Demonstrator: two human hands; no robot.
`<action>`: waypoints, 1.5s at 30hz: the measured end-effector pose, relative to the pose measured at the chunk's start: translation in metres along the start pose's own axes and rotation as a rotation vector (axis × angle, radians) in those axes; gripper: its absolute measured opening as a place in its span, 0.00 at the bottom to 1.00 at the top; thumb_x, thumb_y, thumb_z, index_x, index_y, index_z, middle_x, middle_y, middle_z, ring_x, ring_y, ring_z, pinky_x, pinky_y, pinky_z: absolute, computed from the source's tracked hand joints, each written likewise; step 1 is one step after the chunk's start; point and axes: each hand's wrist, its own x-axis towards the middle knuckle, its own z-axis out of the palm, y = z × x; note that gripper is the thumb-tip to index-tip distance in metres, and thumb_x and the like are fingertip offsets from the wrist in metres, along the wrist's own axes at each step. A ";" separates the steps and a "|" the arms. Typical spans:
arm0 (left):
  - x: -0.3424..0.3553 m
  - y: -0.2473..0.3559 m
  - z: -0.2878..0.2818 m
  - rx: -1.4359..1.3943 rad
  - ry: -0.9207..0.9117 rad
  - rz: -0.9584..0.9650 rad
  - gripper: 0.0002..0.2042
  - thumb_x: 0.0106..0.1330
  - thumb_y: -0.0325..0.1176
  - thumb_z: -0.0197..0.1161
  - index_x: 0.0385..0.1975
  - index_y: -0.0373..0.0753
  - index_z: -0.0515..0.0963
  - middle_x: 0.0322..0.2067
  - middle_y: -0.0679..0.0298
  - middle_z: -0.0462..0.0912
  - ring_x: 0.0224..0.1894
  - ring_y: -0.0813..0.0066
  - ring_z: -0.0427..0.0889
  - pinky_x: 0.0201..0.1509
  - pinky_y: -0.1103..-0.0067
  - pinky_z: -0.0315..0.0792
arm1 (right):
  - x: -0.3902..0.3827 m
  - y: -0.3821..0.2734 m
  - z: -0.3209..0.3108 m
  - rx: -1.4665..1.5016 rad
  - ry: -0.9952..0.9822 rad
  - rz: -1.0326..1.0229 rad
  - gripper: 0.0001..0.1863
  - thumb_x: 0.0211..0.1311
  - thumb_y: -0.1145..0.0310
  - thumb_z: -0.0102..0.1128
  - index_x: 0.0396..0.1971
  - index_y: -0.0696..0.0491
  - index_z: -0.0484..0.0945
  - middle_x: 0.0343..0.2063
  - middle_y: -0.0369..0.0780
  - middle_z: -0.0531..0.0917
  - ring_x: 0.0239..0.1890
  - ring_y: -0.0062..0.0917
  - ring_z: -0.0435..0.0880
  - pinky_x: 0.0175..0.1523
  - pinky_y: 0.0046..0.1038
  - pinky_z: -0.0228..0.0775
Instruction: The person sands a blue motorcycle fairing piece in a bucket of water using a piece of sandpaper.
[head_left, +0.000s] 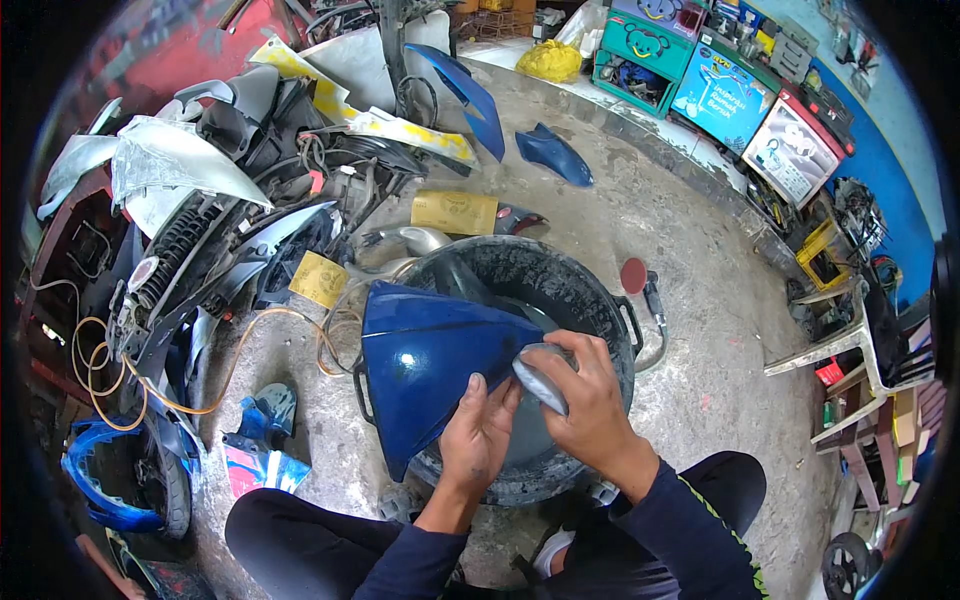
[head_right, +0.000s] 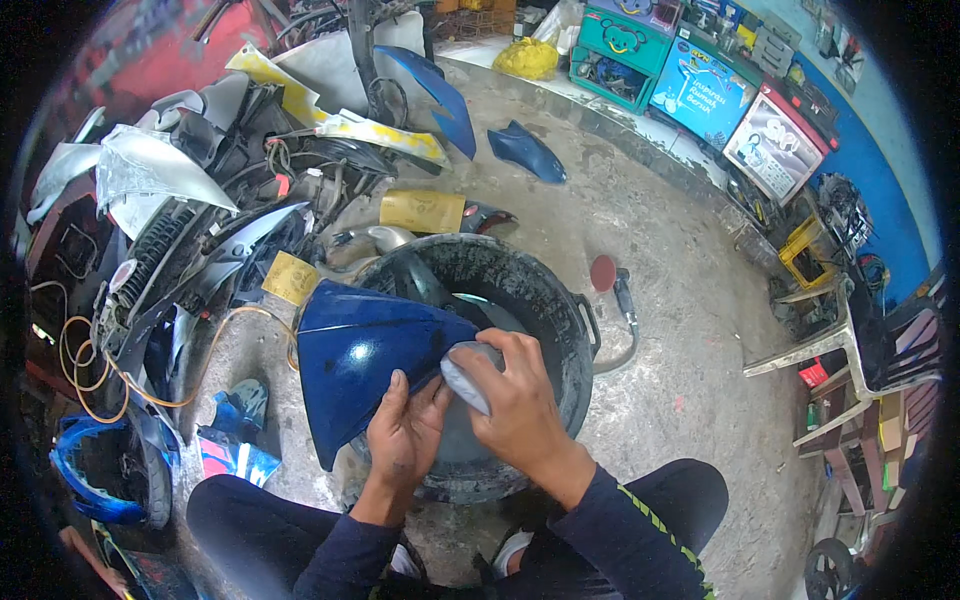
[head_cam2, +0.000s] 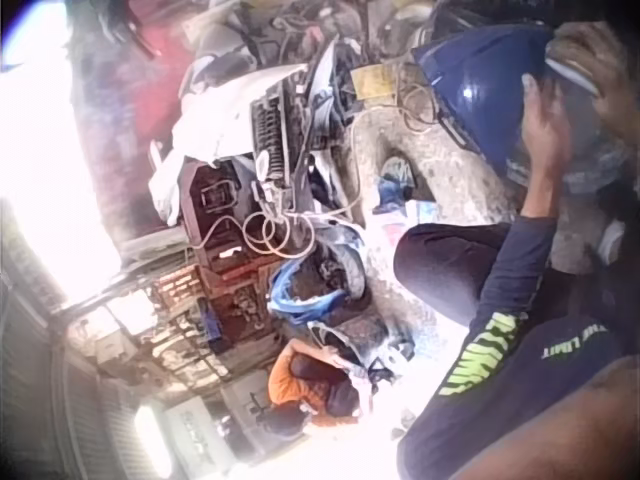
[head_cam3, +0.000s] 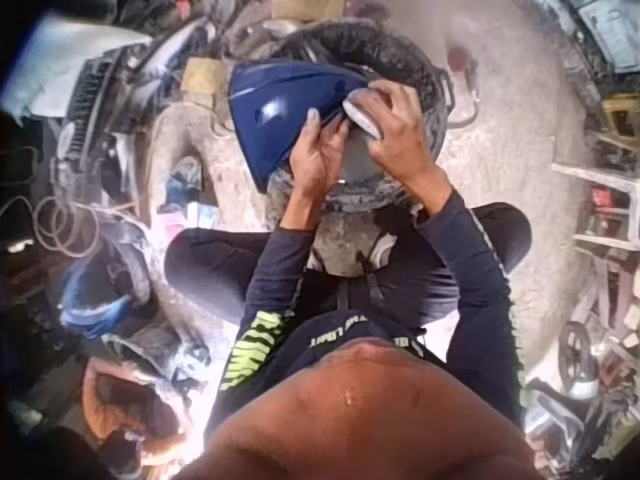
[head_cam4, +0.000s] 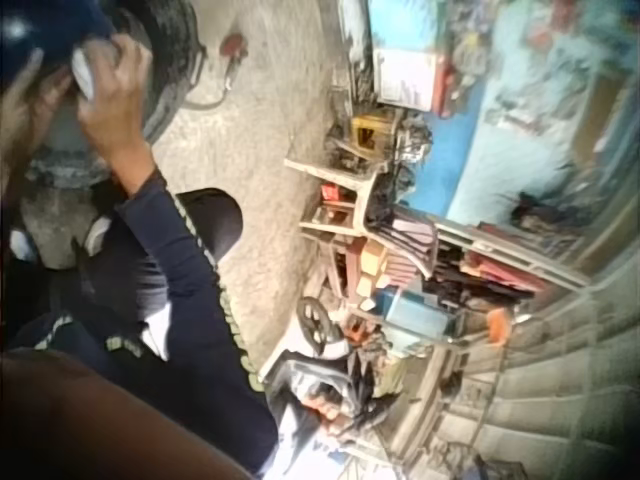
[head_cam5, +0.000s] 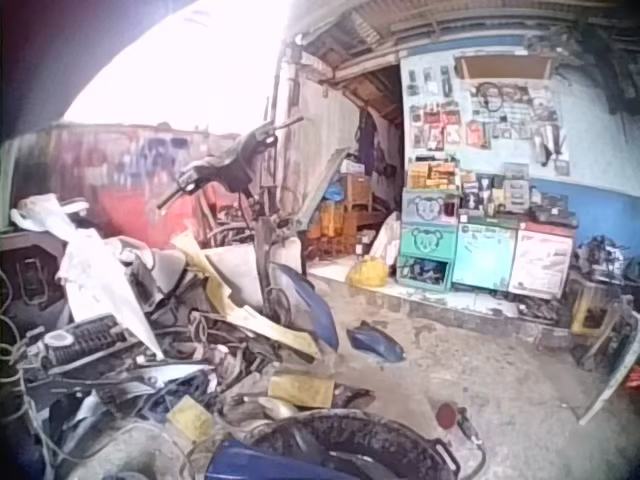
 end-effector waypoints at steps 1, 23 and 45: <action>-0.001 -0.001 -0.002 0.001 0.001 0.001 0.24 0.82 0.41 0.40 0.67 0.29 0.63 0.67 0.48 0.68 0.71 0.53 0.65 0.78 0.59 0.56 | -0.001 0.001 0.001 -0.030 0.002 -0.009 0.24 0.49 0.80 0.61 0.50 0.53 0.80 0.52 0.51 0.76 0.53 0.48 0.74 0.59 0.43 0.69; -0.002 0.004 0.009 -0.033 0.065 -0.011 0.21 0.82 0.41 0.42 0.62 0.29 0.67 0.61 0.48 0.74 0.65 0.52 0.73 0.75 0.58 0.63 | 0.003 -0.006 0.005 -0.008 0.099 -0.003 0.17 0.48 0.85 0.63 0.38 0.52 0.86 0.38 0.41 0.79 0.43 0.37 0.78 0.48 0.36 0.71; 0.017 0.005 -0.012 0.954 0.360 0.275 0.20 0.80 0.46 0.49 0.48 0.31 0.73 0.42 0.62 0.79 0.44 0.76 0.76 0.51 0.77 0.71 | -0.020 -0.033 0.006 0.333 -0.235 0.199 0.15 0.62 0.72 0.67 0.48 0.57 0.83 0.37 0.41 0.79 0.38 0.30 0.81 0.48 0.29 0.74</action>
